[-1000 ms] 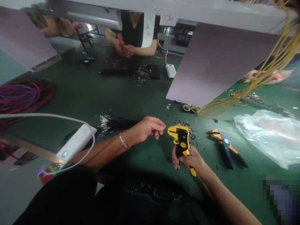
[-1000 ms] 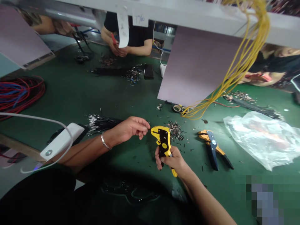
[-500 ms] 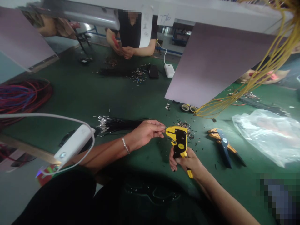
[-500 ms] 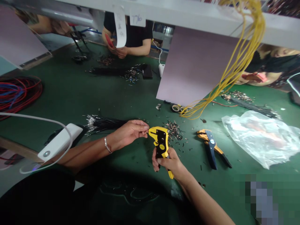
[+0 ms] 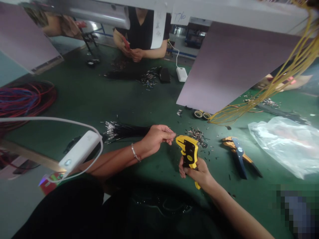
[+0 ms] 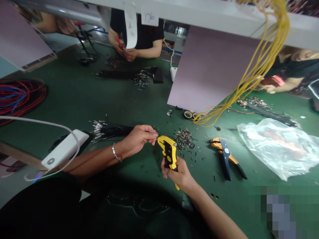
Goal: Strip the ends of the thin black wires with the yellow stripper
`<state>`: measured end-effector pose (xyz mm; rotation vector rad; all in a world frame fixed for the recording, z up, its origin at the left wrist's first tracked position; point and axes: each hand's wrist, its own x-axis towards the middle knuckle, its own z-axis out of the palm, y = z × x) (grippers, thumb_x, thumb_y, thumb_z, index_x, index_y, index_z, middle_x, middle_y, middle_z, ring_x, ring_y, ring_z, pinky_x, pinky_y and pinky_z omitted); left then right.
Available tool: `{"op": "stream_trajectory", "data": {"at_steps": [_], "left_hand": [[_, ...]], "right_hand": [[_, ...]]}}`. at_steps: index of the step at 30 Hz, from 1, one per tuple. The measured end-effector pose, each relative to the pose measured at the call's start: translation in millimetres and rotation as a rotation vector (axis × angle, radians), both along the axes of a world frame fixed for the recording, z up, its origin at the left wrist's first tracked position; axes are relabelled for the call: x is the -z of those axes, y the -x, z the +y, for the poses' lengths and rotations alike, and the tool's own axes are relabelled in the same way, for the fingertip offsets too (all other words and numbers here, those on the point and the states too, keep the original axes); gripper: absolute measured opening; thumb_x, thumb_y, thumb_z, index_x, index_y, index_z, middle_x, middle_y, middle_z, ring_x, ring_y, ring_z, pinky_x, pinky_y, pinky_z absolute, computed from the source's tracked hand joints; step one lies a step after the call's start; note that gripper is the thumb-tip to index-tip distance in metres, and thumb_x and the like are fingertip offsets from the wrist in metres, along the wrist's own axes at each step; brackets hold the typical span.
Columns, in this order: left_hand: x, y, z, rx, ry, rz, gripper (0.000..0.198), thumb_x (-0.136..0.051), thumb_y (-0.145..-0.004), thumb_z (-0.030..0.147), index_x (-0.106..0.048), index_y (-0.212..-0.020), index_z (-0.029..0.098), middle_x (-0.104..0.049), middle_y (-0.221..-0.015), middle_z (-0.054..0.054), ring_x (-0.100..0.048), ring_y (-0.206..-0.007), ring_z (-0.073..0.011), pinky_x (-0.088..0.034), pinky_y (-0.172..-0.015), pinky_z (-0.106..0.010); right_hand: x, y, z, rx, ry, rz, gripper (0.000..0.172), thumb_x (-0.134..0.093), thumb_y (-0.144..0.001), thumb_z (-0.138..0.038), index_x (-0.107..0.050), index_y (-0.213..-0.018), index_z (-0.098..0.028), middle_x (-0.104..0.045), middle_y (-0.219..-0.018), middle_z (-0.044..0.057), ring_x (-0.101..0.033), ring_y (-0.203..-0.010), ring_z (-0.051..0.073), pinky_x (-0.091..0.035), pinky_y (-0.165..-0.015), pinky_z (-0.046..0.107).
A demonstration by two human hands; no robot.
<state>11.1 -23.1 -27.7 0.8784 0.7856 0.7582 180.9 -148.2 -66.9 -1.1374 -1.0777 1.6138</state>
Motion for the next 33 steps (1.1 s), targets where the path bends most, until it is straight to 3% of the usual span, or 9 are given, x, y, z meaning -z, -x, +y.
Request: {"op": "stream_trajectory", "data": {"at_steps": [13,24,33], "left_hand": [[3.6,1,3,0.007,0.025,0.014,0.015,-0.074,-0.065,0.016,-0.06,-0.061,0.012,-0.058,-0.052,0.0,-0.051,-0.046,-0.0081,-0.042,-0.054,-0.026],[4.0,0,3,0.004,0.013,0.017,0.017,-0.075,-0.063,0.017,-0.059,-0.061,0.012,-0.057,-0.051,0.0,-0.051,-0.046,-0.0087,-0.04,-0.053,-0.026],[8.5,-1,4,0.008,-0.014,0.035,0.02,-0.077,-0.058,0.02,-0.058,-0.057,0.013,-0.055,-0.048,0.001,-0.048,-0.042,-0.0076,-0.038,-0.049,-0.025]], "right_hand": [[10.2,2,1,0.024,-0.028,-0.194,0.01,-0.062,-0.07,-0.018,-0.055,-0.078,-0.018,-0.054,-0.062,-0.002,-0.049,-0.053,0.013,-0.04,-0.052,0.028],[11.2,7,3,0.08,-0.03,-0.126,0.014,-0.06,-0.067,-0.017,-0.053,-0.079,-0.019,-0.053,-0.062,-0.003,-0.048,-0.05,0.012,-0.041,-0.051,0.028],[6.5,10,-2,0.079,-0.14,-0.415,0.013,-0.054,-0.063,-0.012,-0.054,-0.073,-0.019,-0.054,-0.064,0.0,-0.048,-0.056,0.013,-0.04,-0.052,0.026]]}}
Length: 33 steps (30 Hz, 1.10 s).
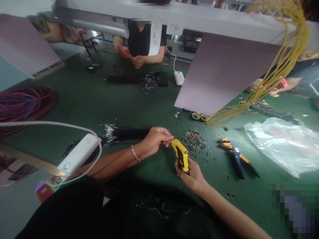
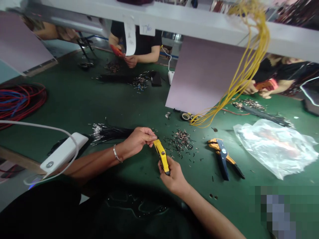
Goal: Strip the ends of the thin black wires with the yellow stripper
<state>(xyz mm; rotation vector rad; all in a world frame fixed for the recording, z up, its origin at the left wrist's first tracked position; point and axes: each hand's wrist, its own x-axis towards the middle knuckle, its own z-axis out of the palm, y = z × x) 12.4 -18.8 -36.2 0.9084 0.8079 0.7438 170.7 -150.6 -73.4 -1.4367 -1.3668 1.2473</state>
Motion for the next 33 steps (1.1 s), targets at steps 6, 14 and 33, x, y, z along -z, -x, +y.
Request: {"op": "stream_trajectory", "data": {"at_steps": [6,14,33], "left_hand": [[0.6,1.9,1.5,-0.036,-0.08,0.016,0.021,-0.077,-0.06,0.02,-0.058,-0.059,0.013,-0.054,-0.047,0.001,-0.049,-0.042,-0.0078,-0.036,-0.047,-0.024],[-1.3,1.3,0.0,-0.009,-0.034,0.006,0.023,-0.077,-0.058,0.021,-0.056,-0.056,0.013,-0.053,-0.046,0.002,-0.047,-0.04,-0.0073,-0.033,-0.045,-0.024],[-3.4,-0.1,-3.0,-0.024,-0.045,0.021,0.023,-0.078,-0.056,0.021,-0.056,-0.054,0.013,-0.05,-0.043,0.002,-0.043,-0.038,-0.0062,-0.032,-0.042,-0.023]], "right_hand": [[-6.7,1.3,4.2,-0.002,0.023,0.095,0.012,-0.053,-0.063,-0.015,-0.053,-0.074,-0.019,-0.053,-0.062,-0.001,-0.047,-0.055,0.014,-0.04,-0.051,0.026],[-7.3,-1.2,4.7,-0.009,-0.031,-0.042,0.011,-0.054,-0.065,-0.014,-0.054,-0.074,-0.019,-0.052,-0.064,-0.001,-0.045,-0.057,0.013,-0.037,-0.053,0.026],[-5.9,-1.1,0.8,0.008,-0.12,-0.173,0.008,-0.052,-0.066,-0.014,-0.053,-0.072,-0.02,-0.051,-0.062,-0.002,-0.045,-0.055,0.013,-0.035,-0.053,0.026]]}}
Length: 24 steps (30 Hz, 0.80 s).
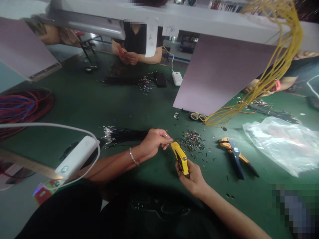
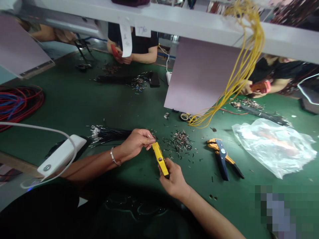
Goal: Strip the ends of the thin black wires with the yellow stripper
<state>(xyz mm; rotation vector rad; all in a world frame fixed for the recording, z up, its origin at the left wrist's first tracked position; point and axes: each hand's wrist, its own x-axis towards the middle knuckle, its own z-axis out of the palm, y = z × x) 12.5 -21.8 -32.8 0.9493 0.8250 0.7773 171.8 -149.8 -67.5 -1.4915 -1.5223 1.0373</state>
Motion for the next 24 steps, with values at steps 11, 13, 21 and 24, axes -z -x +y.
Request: {"op": "stream_trajectory", "data": {"at_steps": [11,13,21,24], "left_hand": [[-0.7,1.5,2.0,-0.054,-0.033,0.003,0.025,-0.079,-0.055,0.02,-0.055,-0.054,0.013,-0.05,-0.043,0.003,-0.042,-0.037,-0.0054,-0.032,-0.04,-0.022],[0.8,0.1,2.2,-0.062,-0.029,0.012,0.026,-0.08,-0.054,0.021,-0.055,-0.054,0.013,-0.049,-0.042,0.004,-0.042,-0.036,-0.0055,-0.032,-0.039,-0.022],[-7.2,0.1,-1.2,-0.067,-0.033,0.013,0.026,-0.079,-0.053,0.022,-0.055,-0.054,0.013,-0.051,-0.042,0.003,-0.043,-0.037,-0.0062,-0.031,-0.04,-0.021],[-7.2,0.5,-0.7,-0.049,-0.049,0.003,0.024,-0.078,-0.054,0.02,-0.055,-0.054,0.013,-0.05,-0.042,0.003,-0.043,-0.037,-0.0059,-0.031,-0.041,-0.021]], "right_hand": [[2.0,1.9,0.3,-0.011,0.018,0.001,0.008,-0.051,-0.066,-0.015,-0.053,-0.072,-0.02,-0.051,-0.063,-0.001,-0.047,-0.056,0.014,-0.037,-0.053,0.026],[2.7,3.1,-0.5,-0.001,-0.006,-0.023,0.007,-0.051,-0.066,-0.016,-0.052,-0.071,-0.02,-0.051,-0.061,-0.002,-0.045,-0.054,0.013,-0.036,-0.052,0.026],[-3.3,0.1,6.1,0.01,0.102,0.164,0.011,-0.049,-0.064,-0.018,-0.052,-0.074,-0.018,-0.053,-0.063,-0.001,-0.047,-0.055,0.013,-0.038,-0.053,0.026],[-2.6,0.7,4.2,-0.003,0.08,0.149,0.012,-0.051,-0.064,-0.018,-0.054,-0.075,-0.018,-0.053,-0.064,-0.001,-0.047,-0.056,0.013,-0.038,-0.053,0.026]]}}
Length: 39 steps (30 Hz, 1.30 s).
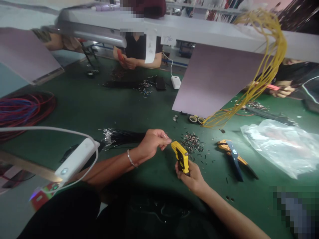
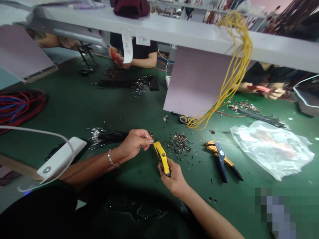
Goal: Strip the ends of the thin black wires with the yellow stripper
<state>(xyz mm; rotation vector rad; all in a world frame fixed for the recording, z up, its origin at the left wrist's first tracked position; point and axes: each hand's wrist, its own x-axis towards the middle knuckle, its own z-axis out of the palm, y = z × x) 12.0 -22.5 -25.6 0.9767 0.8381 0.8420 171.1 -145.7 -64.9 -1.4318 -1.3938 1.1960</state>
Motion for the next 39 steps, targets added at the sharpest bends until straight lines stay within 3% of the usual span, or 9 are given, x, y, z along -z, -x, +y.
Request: {"op": "stream_trajectory", "data": {"at_steps": [4,6,13,19,27,33,39], "left_hand": [[6.6,-1,2,-0.007,0.031,-0.003,0.026,-0.079,-0.052,0.02,-0.054,-0.054,0.013,-0.048,-0.041,0.005,-0.04,-0.035,-0.005,-0.03,-0.039,-0.021],[10.3,-1,3,-0.007,0.033,-0.003,0.026,-0.079,-0.053,0.019,-0.054,-0.054,0.013,-0.049,-0.041,0.005,-0.04,-0.035,-0.0051,-0.03,-0.039,-0.021],[11.9,2,7,0.044,0.122,-0.088,0.026,-0.08,-0.055,0.017,-0.054,-0.056,0.013,-0.048,-0.043,0.005,-0.041,-0.038,-0.0048,-0.031,-0.042,-0.022],[11.5,2,6,0.096,0.185,-0.123,0.025,-0.08,-0.056,0.015,-0.055,-0.057,0.012,-0.049,-0.044,0.003,-0.04,-0.039,-0.0048,-0.032,-0.043,-0.022],[19.9,-2,7,0.035,0.154,-0.056,0.026,-0.079,-0.058,0.015,-0.053,-0.056,0.013,-0.05,-0.044,0.002,-0.043,-0.038,-0.0061,-0.032,-0.042,-0.023],[17.0,-2,2,-0.023,0.065,-0.019,0.022,-0.076,-0.058,0.016,-0.055,-0.055,0.013,-0.051,-0.044,0.002,-0.043,-0.037,-0.0057,-0.031,-0.041,-0.022],[16.2,-1,3,0.002,0.049,-0.051,0.021,-0.076,-0.058,0.016,-0.056,-0.056,0.013,-0.052,-0.044,0.002,-0.044,-0.038,-0.0063,-0.032,-0.042,-0.023]], "right_hand": [[3.0,0,-4,-0.013,-0.036,-0.06,0.009,-0.053,-0.064,-0.015,-0.056,-0.071,-0.018,-0.051,-0.06,-0.002,-0.044,-0.054,0.012,-0.035,-0.051,0.025],[6.0,-2,-4,-0.032,-0.006,0.011,0.009,-0.053,-0.065,-0.014,-0.056,-0.072,-0.018,-0.053,-0.06,-0.002,-0.046,-0.053,0.012,-0.036,-0.051,0.025],[20.1,-6,-1,-0.084,0.152,0.61,0.017,-0.061,-0.067,-0.013,-0.059,-0.083,-0.016,-0.058,-0.06,-0.001,-0.052,-0.047,0.013,-0.047,-0.048,0.029],[11.9,-3,1,-0.122,0.213,0.918,0.017,-0.06,-0.067,-0.009,-0.062,-0.083,-0.013,-0.059,-0.059,0.0,-0.053,-0.046,0.014,-0.049,-0.045,0.031],[7.5,0,-3,-0.163,0.253,0.972,0.016,-0.062,-0.068,-0.009,-0.063,-0.083,-0.012,-0.06,-0.059,0.001,-0.053,-0.045,0.014,-0.048,-0.044,0.03],[4.5,-5,2,-0.144,0.247,0.891,0.015,-0.061,-0.069,-0.009,-0.063,-0.084,-0.013,-0.06,-0.061,0.001,-0.055,-0.048,0.015,-0.05,-0.048,0.032],[7.0,-6,1,-0.134,0.242,0.865,0.015,-0.063,-0.07,-0.011,-0.062,-0.084,-0.013,-0.059,-0.061,0.0,-0.054,-0.047,0.014,-0.048,-0.047,0.032]]}}
